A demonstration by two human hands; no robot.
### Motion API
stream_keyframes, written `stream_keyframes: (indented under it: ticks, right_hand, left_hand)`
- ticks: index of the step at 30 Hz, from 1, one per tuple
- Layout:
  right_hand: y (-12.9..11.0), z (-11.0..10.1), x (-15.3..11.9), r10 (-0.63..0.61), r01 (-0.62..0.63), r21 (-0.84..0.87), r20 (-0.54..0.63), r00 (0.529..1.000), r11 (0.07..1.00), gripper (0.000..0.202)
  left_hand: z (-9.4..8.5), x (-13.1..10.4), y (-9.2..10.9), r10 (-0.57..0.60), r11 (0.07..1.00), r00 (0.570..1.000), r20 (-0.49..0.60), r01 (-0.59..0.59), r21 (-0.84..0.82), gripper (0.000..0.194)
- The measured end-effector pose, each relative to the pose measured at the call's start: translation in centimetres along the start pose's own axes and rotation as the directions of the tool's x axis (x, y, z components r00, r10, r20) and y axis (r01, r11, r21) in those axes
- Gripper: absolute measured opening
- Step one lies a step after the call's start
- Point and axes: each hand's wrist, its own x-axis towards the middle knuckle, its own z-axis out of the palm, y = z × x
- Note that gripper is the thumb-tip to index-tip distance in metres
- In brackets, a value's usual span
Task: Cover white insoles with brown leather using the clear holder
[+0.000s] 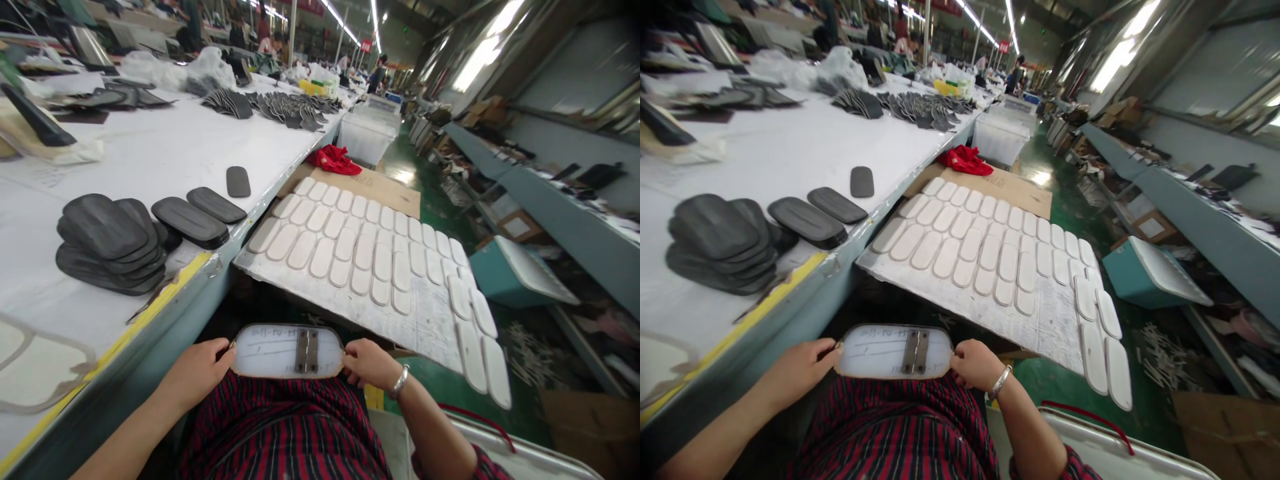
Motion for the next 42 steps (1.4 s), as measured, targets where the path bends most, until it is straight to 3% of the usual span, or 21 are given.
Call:
stream_keyframes:
  ticks: [10, 14, 18, 24, 26, 29, 34, 39, 42]
  right_hand:
    - [-2.2, 0.0, -0.2, -0.015, -0.064, -0.304, -0.252, 0.968, 0.951, 0.019]
    - [-2.2, -0.6, 0.8, 0.086, -0.103, -0.202, -0.089, 0.992, 0.974, 0.019]
    - [-1.9, -1.5, 1.7, 0.174, -0.171, -0.039, 0.112, 0.978, 0.985, 0.028]
    - [-1.5, -2.4, 0.3, 0.106, -0.162, 0.202, 0.260, 0.960, 0.966, 0.039]
    - [-1.4, -2.1, -0.1, 0.081, -0.136, 0.229, 0.233, 0.969, 0.964, 0.034]
    - [-1.2, -1.3, 0.0, 0.090, -0.105, 0.115, 0.122, 0.988, 0.988, 0.020]
    - [-1.4, -0.6, 0.6, 0.105, -0.105, -0.005, 0.026, 0.994, 0.994, 0.017]
    - [-2.5, -1.9, 1.4, 0.100, -0.099, -0.145, -0.002, 0.995, 0.985, 0.015]
    - [-2.8, -2.5, 2.7, 0.164, -0.151, -0.153, 0.075, 0.984, 0.977, 0.016]
  left_hand:
    - [1.1, -0.1, 0.0, 0.020, 0.998, 0.997, -0.076, -0.015, 0.054, 0.030]
    - [1.0, 0.0, -0.1, 0.039, 0.999, 0.997, -0.069, -0.037, 0.040, 0.031]
    - [0.8, 0.1, -0.5, 0.051, 0.998, 0.997, -0.061, -0.053, -0.018, 0.033]
    - [0.3, 0.0, -0.8, 0.042, 0.986, 0.999, -0.009, -0.043, -0.160, 0.038]
    - [0.3, 0.1, -0.8, 0.056, 0.986, 0.998, -0.006, -0.057, -0.155, 0.037]
    - [0.3, 0.4, -0.9, 0.054, 0.992, 0.999, -0.003, -0.054, -0.113, 0.034]
    - [0.2, 0.8, -0.7, 0.047, 0.996, 0.999, 0.012, -0.046, -0.077, 0.034]
    - [0.2, 0.8, -0.4, 0.030, 0.999, 0.999, 0.014, -0.030, -0.022, 0.032]
    - [0.2, 0.9, -0.3, 0.037, 0.999, 0.999, 0.009, -0.037, -0.007, 0.032]
